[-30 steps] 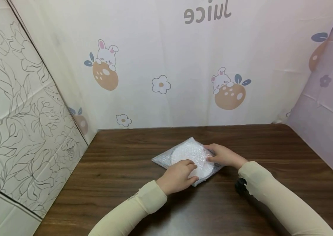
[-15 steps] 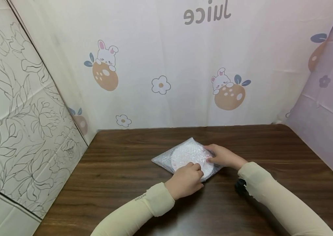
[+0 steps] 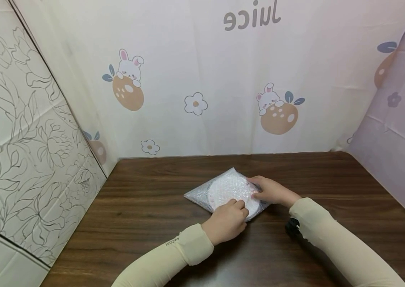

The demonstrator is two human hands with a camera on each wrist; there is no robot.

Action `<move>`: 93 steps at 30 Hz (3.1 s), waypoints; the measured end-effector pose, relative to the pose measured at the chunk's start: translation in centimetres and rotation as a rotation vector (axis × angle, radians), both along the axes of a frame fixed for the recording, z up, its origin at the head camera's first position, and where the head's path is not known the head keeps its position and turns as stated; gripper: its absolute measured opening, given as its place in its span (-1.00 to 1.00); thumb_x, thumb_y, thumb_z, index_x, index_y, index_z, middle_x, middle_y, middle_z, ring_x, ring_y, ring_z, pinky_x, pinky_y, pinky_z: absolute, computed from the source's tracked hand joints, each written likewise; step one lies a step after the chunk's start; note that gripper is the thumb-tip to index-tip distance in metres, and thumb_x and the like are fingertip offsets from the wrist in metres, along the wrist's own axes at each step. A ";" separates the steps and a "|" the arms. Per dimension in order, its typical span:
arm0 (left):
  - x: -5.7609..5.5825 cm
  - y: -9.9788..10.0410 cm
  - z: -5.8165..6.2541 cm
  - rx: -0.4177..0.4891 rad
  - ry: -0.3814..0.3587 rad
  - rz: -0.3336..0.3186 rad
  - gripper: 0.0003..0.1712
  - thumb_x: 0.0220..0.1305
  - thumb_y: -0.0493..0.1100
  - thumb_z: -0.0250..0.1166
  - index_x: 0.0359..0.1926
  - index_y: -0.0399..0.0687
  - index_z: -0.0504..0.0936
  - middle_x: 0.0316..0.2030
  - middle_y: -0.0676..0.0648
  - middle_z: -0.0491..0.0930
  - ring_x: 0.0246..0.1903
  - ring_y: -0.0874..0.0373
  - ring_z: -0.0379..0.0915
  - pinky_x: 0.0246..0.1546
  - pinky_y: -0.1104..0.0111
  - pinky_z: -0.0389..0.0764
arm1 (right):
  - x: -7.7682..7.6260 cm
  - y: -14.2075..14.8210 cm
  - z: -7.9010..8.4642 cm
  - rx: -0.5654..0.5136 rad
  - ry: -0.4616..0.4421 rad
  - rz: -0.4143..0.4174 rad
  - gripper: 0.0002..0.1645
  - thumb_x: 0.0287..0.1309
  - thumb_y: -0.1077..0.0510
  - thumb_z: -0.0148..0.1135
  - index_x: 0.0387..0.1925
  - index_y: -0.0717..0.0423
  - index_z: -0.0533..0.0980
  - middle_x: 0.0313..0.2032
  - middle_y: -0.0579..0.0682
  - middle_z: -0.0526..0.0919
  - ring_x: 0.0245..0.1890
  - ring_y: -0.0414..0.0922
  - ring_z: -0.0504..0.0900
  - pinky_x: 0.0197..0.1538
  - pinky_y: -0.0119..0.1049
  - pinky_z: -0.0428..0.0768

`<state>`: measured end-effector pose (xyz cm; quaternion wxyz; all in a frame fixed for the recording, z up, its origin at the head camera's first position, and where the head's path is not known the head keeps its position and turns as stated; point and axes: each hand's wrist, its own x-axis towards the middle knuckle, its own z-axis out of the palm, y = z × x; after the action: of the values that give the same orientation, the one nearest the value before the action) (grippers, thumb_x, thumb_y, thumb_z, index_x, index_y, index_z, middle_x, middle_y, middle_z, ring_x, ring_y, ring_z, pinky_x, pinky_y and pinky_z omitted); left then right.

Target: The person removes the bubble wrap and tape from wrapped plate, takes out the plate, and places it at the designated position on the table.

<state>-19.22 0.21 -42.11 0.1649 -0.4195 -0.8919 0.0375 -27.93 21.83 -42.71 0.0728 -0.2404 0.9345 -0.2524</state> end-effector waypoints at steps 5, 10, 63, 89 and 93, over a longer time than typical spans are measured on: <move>-0.1 0.0 -0.1 0.011 0.000 -0.001 -0.83 0.12 0.01 0.42 -0.33 0.09 0.66 -0.32 0.10 0.57 -0.35 0.21 0.49 -0.44 0.49 0.54 | 0.0 0.0 0.0 0.004 0.002 0.004 -0.23 0.21 0.14 0.32 0.37 0.35 0.28 0.28 0.38 0.39 0.27 0.28 0.41 0.25 0.17 0.44; -0.1 0.0 0.0 0.019 -0.002 -0.007 -0.85 0.13 0.01 0.42 -0.36 0.11 0.66 -0.34 0.11 0.57 -0.37 0.23 0.50 -0.44 0.50 0.54 | 0.1 0.0 0.0 0.010 0.004 0.005 -0.24 0.21 0.15 0.32 0.36 0.35 0.29 0.28 0.38 0.39 0.27 0.28 0.41 0.24 0.17 0.44; -1.1 -0.5 0.0 0.179 -0.175 -0.046 -0.88 0.26 -0.08 0.34 -0.41 0.09 0.62 -0.46 0.15 0.53 -0.43 0.35 0.46 -0.41 0.62 0.40 | 0.2 0.0 0.2 0.000 0.022 0.031 -0.25 0.21 0.20 0.31 0.36 0.35 0.28 0.27 0.39 0.40 0.27 0.29 0.41 0.25 0.17 0.43; -2.0 -0.5 0.3 0.370 -0.525 0.046 -0.84 0.29 -0.10 0.33 -0.43 0.01 0.69 -0.48 0.16 0.61 -0.51 0.48 0.35 -0.43 0.66 0.39 | 0.2 0.0 0.2 0.012 0.021 0.036 -0.26 0.22 0.21 0.30 0.37 0.36 0.27 0.28 0.39 0.39 0.28 0.31 0.39 0.25 0.19 0.42; -2.1 -0.6 0.2 0.399 -0.557 0.054 -0.83 0.29 -0.11 0.32 -0.44 0.01 0.68 -0.49 0.16 0.62 -0.53 0.48 0.35 -0.44 0.65 0.38 | 0.2 0.0 0.2 0.016 0.018 0.033 -0.25 0.23 0.19 0.29 0.38 0.35 0.27 0.28 0.40 0.38 0.28 0.31 0.39 0.25 0.19 0.42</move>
<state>-21.29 -0.41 -41.89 -0.0072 -0.3494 -0.9031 -0.2494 -27.72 21.84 -42.55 0.0705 -0.2575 0.9330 -0.2415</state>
